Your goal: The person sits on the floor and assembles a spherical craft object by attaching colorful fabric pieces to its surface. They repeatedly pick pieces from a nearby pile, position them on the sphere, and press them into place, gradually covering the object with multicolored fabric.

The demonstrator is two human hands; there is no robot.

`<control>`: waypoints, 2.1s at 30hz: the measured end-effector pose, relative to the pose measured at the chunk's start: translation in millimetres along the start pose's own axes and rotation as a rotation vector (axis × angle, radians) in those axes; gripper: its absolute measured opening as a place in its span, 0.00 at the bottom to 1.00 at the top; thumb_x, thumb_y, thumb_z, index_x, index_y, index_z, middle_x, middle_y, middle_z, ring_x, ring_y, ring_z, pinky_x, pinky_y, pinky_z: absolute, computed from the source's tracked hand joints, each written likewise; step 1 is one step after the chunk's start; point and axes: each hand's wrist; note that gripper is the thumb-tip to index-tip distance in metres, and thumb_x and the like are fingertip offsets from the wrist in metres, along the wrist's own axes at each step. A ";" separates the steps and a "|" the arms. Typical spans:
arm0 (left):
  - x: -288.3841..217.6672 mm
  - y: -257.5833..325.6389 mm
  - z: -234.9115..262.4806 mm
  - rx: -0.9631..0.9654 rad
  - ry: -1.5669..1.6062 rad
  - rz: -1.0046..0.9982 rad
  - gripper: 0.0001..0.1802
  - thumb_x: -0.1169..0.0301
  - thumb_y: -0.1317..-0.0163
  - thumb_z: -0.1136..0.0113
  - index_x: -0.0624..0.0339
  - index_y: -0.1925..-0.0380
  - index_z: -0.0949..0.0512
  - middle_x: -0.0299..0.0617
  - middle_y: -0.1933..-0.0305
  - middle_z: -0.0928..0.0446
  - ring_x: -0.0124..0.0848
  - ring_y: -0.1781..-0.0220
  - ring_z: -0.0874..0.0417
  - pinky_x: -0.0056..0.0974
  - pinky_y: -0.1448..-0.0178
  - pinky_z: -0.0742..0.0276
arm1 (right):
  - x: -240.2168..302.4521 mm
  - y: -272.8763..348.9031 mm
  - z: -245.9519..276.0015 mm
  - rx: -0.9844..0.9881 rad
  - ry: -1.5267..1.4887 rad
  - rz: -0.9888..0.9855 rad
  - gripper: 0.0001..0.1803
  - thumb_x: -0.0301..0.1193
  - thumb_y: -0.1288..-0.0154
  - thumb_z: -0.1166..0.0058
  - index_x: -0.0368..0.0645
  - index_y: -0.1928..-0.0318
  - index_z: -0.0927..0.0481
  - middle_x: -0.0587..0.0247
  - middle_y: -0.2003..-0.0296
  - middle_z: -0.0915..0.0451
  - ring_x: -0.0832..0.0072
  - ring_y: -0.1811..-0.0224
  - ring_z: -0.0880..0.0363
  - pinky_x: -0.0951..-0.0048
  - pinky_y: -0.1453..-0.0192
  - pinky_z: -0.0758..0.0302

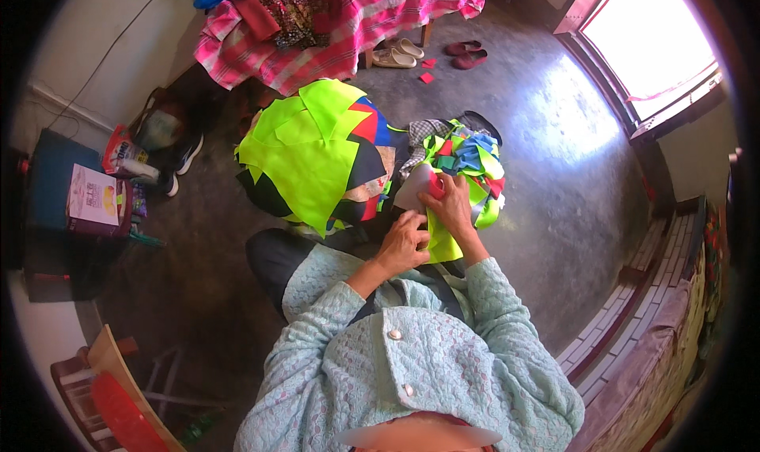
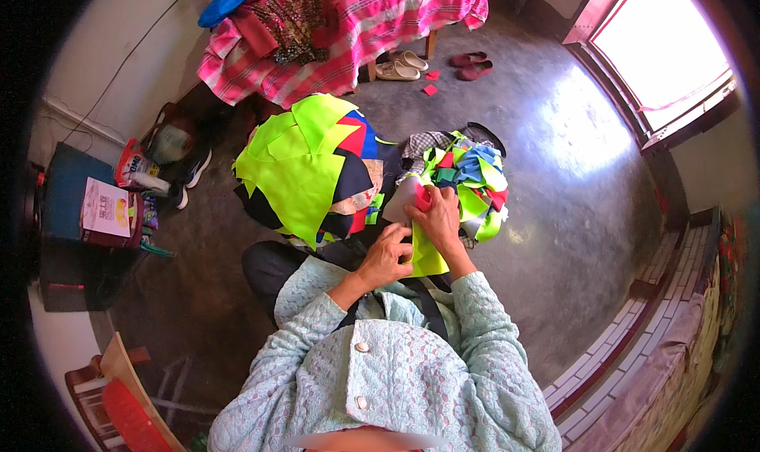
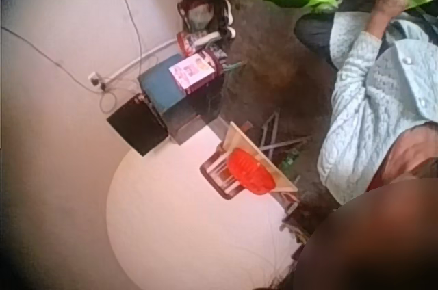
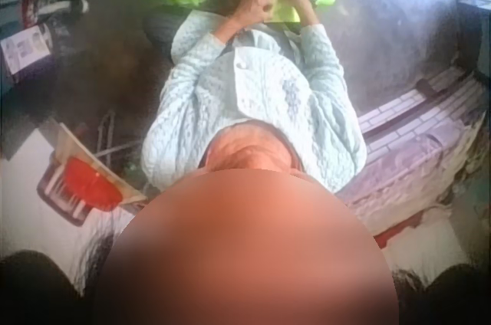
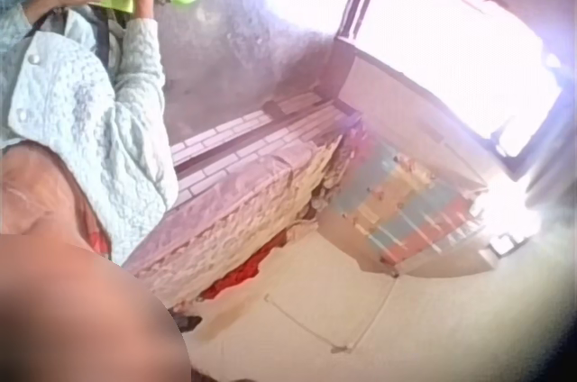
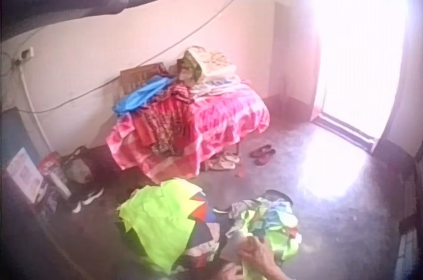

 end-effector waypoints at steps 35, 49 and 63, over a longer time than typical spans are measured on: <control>99.8 -27.1 139.3 -0.810 0.756 0.388 0.17 0.84 0.50 0.40 0.63 0.60 0.30 0.42 0.59 0.25 0.26 0.61 0.22 0.31 0.51 0.26 | 1.9 18.3 -29.7 -0.075 0.169 0.110 0.28 0.40 0.38 0.46 0.45 0.39 0.31 0.46 0.40 0.34 0.51 0.40 0.34 0.53 0.43 0.33; 72.5 -20.4 135.6 -0.643 -0.215 0.516 0.19 0.81 0.53 0.37 0.62 0.57 0.25 0.46 0.50 0.25 0.37 0.54 0.22 0.39 0.47 0.27 | -1.3 16.6 -27.5 -0.035 0.100 0.054 0.29 0.40 0.39 0.46 0.50 0.38 0.32 0.51 0.40 0.34 0.53 0.39 0.34 0.54 0.43 0.33; 70.9 -21.5 -2.2 -0.270 0.282 0.471 0.18 0.64 0.42 0.35 0.68 0.58 0.23 0.45 0.66 0.19 0.32 0.64 0.18 0.36 0.58 0.23 | -18.3 13.3 -35.5 -0.164 -0.265 0.002 0.19 0.39 0.31 0.54 0.45 0.44 0.25 0.52 0.46 0.26 0.52 0.48 0.24 0.58 0.46 0.27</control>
Point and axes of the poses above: each hand's wrist, its own y-axis away from the middle knuckle, its own z-axis out of the back of the hand, x = y × z
